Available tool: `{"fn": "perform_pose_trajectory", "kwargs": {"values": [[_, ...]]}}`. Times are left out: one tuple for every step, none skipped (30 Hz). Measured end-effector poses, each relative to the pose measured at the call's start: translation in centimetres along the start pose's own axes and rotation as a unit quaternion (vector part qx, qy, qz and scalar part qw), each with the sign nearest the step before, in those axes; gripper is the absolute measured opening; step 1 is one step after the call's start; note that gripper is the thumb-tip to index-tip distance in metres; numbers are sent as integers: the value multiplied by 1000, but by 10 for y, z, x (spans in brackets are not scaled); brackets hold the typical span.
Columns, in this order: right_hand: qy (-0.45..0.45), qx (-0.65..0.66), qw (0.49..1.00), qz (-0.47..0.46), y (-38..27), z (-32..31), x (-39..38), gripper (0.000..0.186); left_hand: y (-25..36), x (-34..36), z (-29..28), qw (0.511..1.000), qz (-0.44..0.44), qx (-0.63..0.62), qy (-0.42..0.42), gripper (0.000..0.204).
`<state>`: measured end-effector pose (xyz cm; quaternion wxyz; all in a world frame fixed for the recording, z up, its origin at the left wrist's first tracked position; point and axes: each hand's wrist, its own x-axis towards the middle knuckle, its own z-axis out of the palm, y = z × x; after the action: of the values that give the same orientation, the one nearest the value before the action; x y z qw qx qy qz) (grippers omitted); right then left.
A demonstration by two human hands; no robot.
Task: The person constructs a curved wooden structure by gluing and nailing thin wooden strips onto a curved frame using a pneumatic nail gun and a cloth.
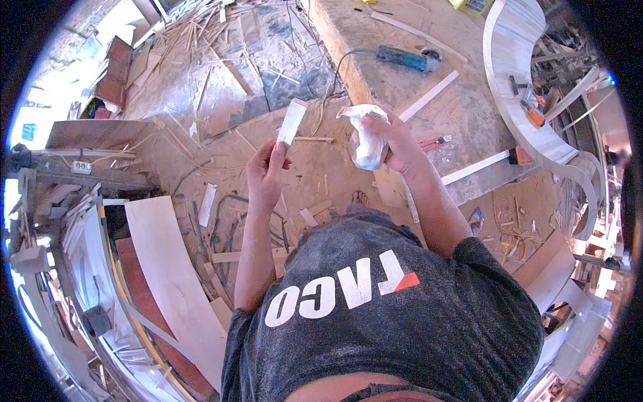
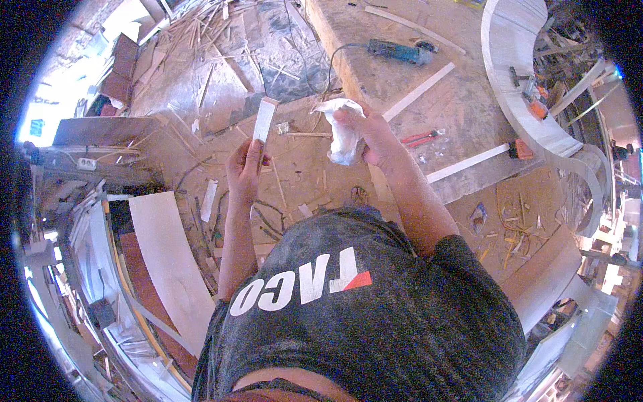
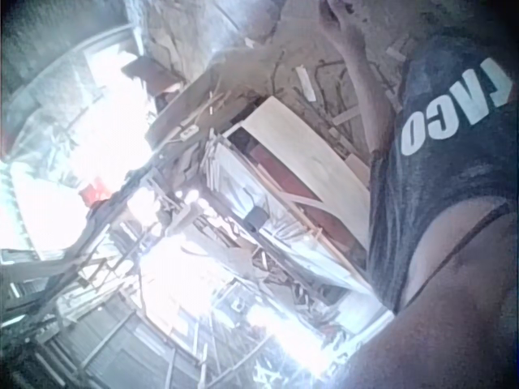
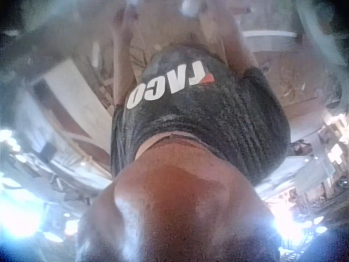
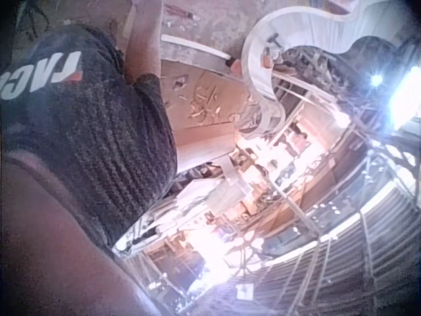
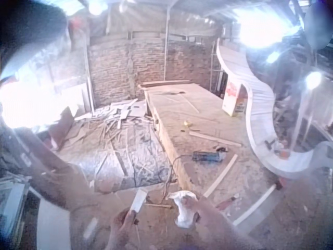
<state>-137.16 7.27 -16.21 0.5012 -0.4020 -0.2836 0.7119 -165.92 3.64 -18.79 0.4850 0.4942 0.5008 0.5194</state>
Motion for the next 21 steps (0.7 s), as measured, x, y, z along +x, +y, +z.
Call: {"fn": "perform_pose_trajectory", "kwargs": {"values": [[-16,-37,999,0,2,0,0,44,0,-1,0,1000,-2,0,2,33],[-17,-37,999,3,3,1,1,44,0,-2,1,1000,-12,-2,10,33],[-9,-72,997,1,4,3,1,42,-1,-2,1,1000,-21,-4,17,33],[-1,-108,994,-1,3,6,1,41,-3,-3,0,1000,-23,-4,18,33],[-1,-108,994,0,3,10,1,41,-5,-3,0,1000,-17,-9,14,33],[19,-130,990,-40,5,17,2,37,-6,-4,-2,1000,-11,-14,10,33],[39,-153,984,-83,5,20,2,33,-7,-3,-2,1000,-11,-15,10,33],[40,-153,984,-83,7,16,4,33,-7,-3,-2,1000,-15,-19,7,33],[39,-162,984,-69,12,8,10,33,-8,-3,-2,1000,-18,-23,4,32],[36,-171,983,-54,12,6,13,33,-9,-3,-3,1000,-18,-24,6,32],[34,-172,983,-54,11,2,14,33,-11,-3,-4,1000,-16,-21,6,33],[34,-136,990,10,10,-1,15,38,-13,-3,-5,1000,-15,-18,6,33],[33,-99,992,74,9,0,14,42,-12,-4,-6,1000,-15,-19,8,33],[32,-100,992,76,9,2,12,42,-11,-4,-7,1000,-16,-11,12,34],[1,-82,994,72,9,4,8,47,-10,-5,-8,1000,-18,-3,16,35],[-29,-64,995,68,9,8,4,53,-9,-5,-9,1000,-18,-4,18,35],[-30,-65,995,70,9,11,1,53,-8,-5,-10,1000,-21,2,15,36],[-37,-88,994,54,9,14,-1,52,-8,-5,-12,1000,-23,8,11,39],[-44,-110,992,37,9,17,-2,52,-9,-5,-13,1000,-24,7,13,39],[-45,-111,992,38,10,17,-1,52,-10,-5,-14,1000,-20,1,8,39],[-43,-117,992,36,12,17,1,51,-12,-5,-14,1000,-16,-5,3,39]]}}
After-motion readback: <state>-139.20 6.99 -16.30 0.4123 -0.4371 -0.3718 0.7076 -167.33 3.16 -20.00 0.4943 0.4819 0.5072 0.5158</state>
